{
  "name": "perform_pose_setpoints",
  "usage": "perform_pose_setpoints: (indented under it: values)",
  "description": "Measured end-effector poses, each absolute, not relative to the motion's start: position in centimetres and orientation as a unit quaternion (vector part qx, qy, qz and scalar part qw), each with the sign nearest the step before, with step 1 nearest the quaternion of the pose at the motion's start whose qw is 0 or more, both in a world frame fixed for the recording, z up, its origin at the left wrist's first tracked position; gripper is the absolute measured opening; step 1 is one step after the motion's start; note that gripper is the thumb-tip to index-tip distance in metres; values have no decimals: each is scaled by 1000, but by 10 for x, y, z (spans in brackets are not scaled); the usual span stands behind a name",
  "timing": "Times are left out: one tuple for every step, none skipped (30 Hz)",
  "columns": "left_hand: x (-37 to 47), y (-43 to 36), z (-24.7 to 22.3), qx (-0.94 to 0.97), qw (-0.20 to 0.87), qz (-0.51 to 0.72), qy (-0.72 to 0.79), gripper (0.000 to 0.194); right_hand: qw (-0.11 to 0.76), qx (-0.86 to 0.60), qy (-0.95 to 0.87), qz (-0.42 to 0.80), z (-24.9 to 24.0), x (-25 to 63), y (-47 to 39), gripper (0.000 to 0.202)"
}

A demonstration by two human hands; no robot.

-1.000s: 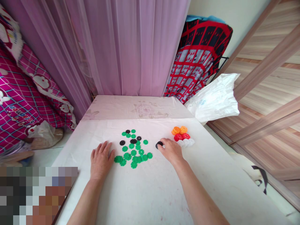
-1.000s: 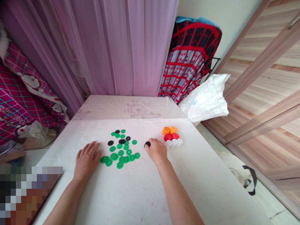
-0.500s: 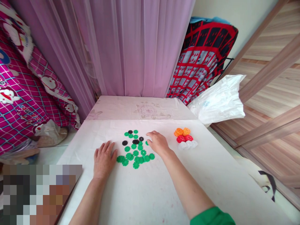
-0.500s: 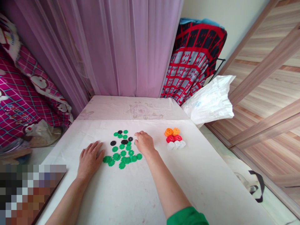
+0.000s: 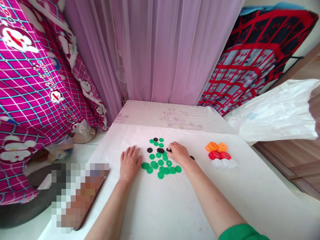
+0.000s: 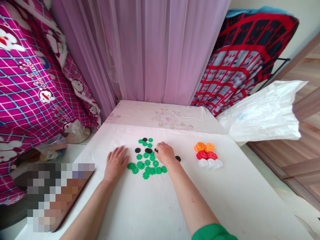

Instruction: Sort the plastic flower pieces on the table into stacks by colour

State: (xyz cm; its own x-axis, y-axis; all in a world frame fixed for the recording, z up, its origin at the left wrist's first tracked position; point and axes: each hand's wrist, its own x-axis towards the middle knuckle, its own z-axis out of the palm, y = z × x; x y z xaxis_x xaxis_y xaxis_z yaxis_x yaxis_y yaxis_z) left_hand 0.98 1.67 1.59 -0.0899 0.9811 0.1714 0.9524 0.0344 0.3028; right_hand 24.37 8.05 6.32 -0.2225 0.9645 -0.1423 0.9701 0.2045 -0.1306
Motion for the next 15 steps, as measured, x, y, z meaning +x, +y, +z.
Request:
perform_pose_setpoints:
  values:
    - [10, 17, 15, 674, 40, 174, 717, 44, 10, 628, 771, -100, 63, 244, 80, 21]
    - [10, 16, 15, 674, 40, 175, 717, 43, 4, 633, 767, -106, 62, 245, 80, 23]
    - [10, 16, 15, 673, 39, 174, 718, 43, 1, 636, 763, -112, 62, 246, 81, 27]
    - [10, 16, 15, 673, 39, 173, 718, 44, 1, 639, 760, -119, 61, 247, 82, 30]
    - [10, 16, 15, 673, 39, 172, 719, 44, 3, 641, 757, -126, 61, 248, 84, 31]
    - [10, 16, 15, 673, 38, 172, 718, 44, 7, 643, 755, -131, 61, 249, 85, 30]
    - [10, 16, 15, 673, 37, 172, 718, 44, 13, 645, 752, -135, 61, 249, 87, 28]
    - [10, 16, 15, 673, 36, 173, 718, 44, 17, 648, 749, -136, 61, 249, 89, 26]
    - [10, 16, 15, 673, 35, 175, 718, 43, 20, 651, 747, -135, 62, 248, 90, 24]
    - [10, 16, 15, 673, 34, 176, 717, 43, 21, 652, 746, -133, 63, 247, 91, 23]
    - [9, 16, 15, 672, 34, 177, 718, 43, 20, 653, 746, -129, 66, 246, 91, 23]
    - [9, 16, 15, 672, 35, 178, 718, 43, 20, 654, 746, -124, 69, 247, 90, 22]
    - [9, 16, 15, 671, 37, 179, 719, 43, 15, 655, 746, -118, 73, 248, 88, 21]
    - [9, 17, 15, 671, 39, 178, 719, 43, 5, 656, 746, -114, 77, 251, 86, 21]
    - [8, 17, 15, 671, 40, 176, 719, 43, -10, 659, 744, -110, 82, 256, 83, 21]
